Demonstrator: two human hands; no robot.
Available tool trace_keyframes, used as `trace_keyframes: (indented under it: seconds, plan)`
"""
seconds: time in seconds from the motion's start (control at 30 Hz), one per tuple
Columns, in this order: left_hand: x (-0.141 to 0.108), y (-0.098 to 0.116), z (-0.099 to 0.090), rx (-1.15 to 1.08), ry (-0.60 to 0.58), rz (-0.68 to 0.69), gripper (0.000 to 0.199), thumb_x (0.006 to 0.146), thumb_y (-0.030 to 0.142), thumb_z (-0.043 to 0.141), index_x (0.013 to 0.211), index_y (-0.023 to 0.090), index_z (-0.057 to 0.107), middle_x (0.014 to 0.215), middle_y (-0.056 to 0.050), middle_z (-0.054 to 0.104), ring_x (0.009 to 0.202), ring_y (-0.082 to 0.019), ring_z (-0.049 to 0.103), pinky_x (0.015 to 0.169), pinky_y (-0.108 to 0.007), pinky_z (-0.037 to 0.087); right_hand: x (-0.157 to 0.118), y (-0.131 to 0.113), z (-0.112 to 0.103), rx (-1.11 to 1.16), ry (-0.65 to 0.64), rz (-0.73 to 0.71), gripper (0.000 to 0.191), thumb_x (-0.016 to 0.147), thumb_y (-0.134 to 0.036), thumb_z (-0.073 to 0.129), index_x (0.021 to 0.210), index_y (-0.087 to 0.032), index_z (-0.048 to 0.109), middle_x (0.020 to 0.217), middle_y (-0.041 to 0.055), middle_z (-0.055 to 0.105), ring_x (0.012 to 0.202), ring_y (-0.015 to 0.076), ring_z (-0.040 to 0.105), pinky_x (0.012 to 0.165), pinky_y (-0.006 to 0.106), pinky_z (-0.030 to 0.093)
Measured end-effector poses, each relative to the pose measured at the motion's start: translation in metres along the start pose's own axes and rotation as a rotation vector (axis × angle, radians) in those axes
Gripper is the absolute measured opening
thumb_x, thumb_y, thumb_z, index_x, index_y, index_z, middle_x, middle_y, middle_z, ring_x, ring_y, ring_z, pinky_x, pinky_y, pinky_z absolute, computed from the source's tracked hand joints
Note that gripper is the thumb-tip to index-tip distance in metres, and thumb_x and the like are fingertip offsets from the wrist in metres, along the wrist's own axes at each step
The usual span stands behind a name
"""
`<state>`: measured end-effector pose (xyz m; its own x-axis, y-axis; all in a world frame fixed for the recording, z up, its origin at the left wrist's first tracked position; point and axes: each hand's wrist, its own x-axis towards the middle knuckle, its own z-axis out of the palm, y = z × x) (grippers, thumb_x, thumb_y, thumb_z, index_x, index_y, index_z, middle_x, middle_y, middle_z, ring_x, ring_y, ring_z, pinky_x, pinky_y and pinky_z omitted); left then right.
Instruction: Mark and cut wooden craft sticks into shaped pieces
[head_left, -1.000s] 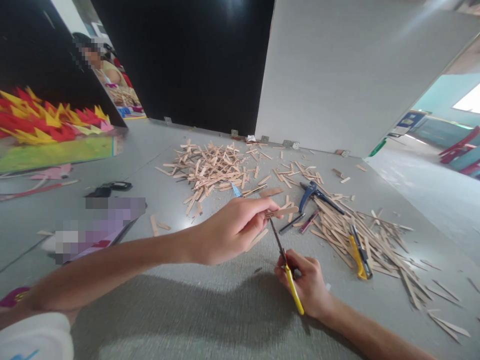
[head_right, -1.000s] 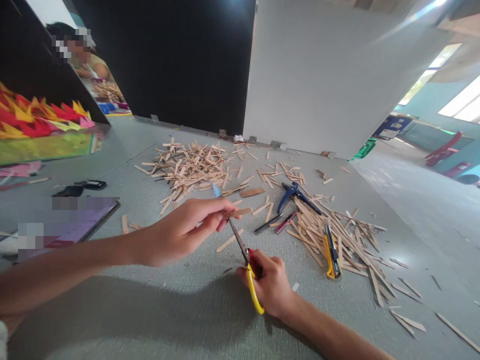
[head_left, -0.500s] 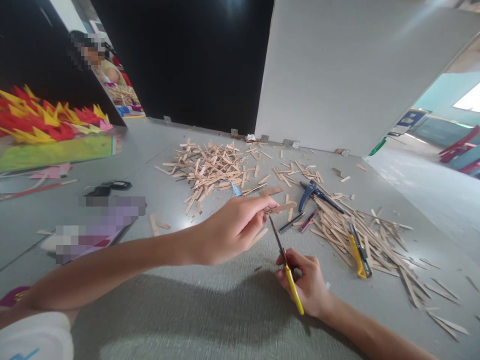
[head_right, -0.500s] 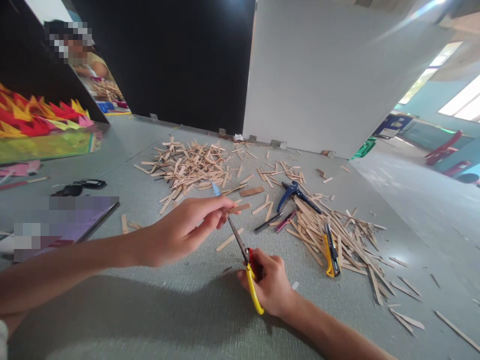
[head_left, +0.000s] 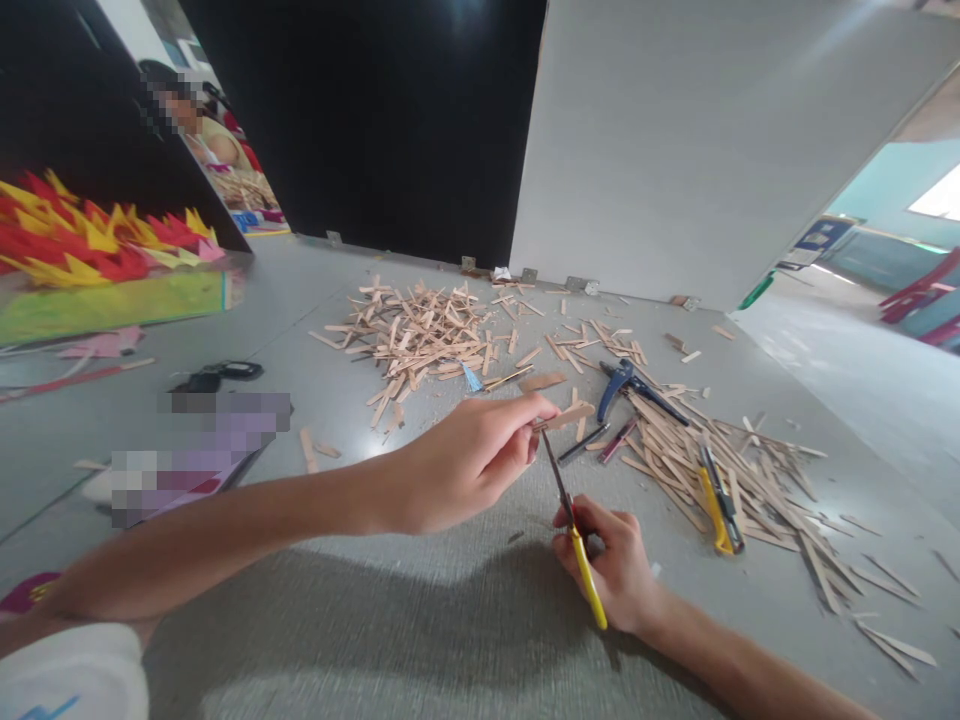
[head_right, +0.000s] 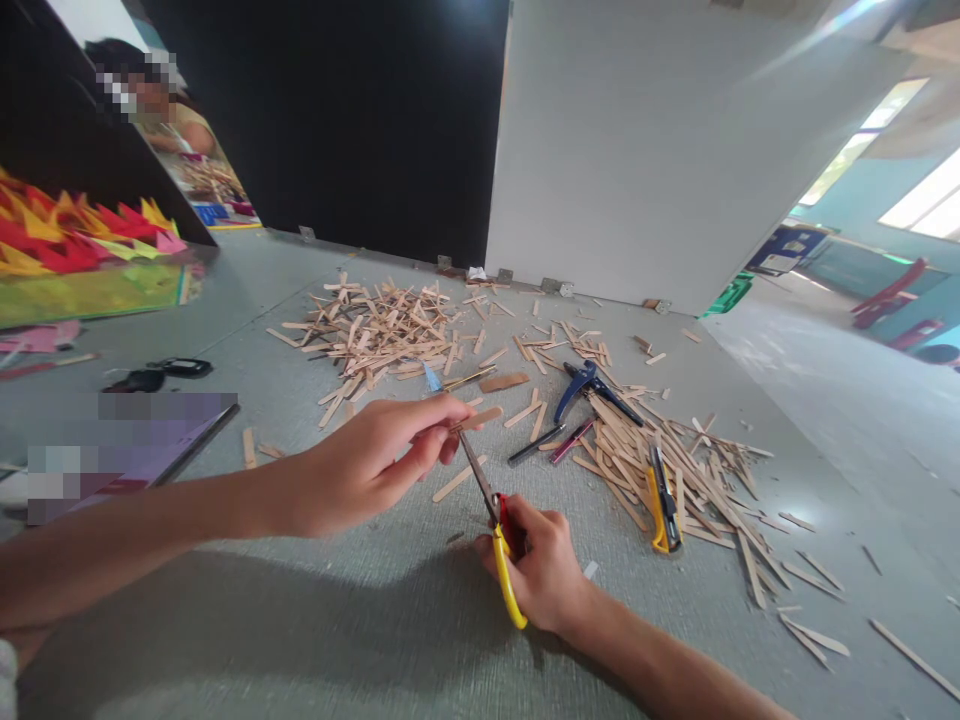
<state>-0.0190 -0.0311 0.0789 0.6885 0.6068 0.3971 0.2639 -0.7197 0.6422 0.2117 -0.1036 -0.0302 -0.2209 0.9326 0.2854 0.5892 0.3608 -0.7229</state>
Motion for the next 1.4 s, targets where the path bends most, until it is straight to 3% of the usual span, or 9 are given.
trace_keyframes:
  seconds: [1.0,1.17,1.3,1.4]
  plan:
    - [-0.0001,-0.0002,-0.0003,0.064,-0.005,-0.010,0.030,0.105,0.014,0.038,0.117,0.016,0.065,0.080,0.000,0.067,0.062,-0.012,0.056,0.063,-0.025,0.045,-0.0012,0.0066,0.0031,-0.081,0.047,-0.017,0.043,0.097,-0.051,0.058,0.066,-0.022,0.058,0.049,-0.0034,0.052,0.041,0.0091,0.042,0.045,0.020,0.038]
    - [0.0017,0.0007,-0.0011,0.032,0.039,-0.046,0.027,0.110,0.026,0.044,0.103,0.018,0.068,0.078,0.000,0.063,0.068,-0.014,0.058,0.064,-0.025,0.046,-0.0025,0.0068,0.0035,-0.140,0.082,-0.047,0.047,0.099,-0.054,0.058,0.065,-0.022,0.061,0.049,-0.0020,0.053,0.040,0.0099,0.043,0.044,0.021,0.037]
    - [0.0038,-0.0017,-0.0017,-0.170,0.034,-0.119,0.034,0.110,0.033,0.050,0.083,0.017,0.065,0.087,-0.003,0.065,0.067,-0.011,0.061,0.061,-0.023,0.050,-0.0019,0.0045,0.0047,-0.228,0.149,-0.133,0.052,0.103,-0.054,0.056,0.062,-0.022,0.059,0.045,-0.0045,0.045,0.040,0.0088,0.034,0.043,0.021,0.033]
    - [0.0047,-0.0018,-0.0029,-0.400,-0.012,-0.235,0.035,0.109,0.033,0.052,0.081,0.016,0.064,0.087,-0.005,0.068,0.062,-0.010,0.066,0.056,-0.021,0.053,-0.0014,0.0037,0.0059,-0.257,0.188,-0.199,0.053,0.105,-0.053,0.055,0.063,-0.022,0.060,0.045,-0.0053,0.042,0.040,0.0086,0.030,0.042,0.021,0.031]
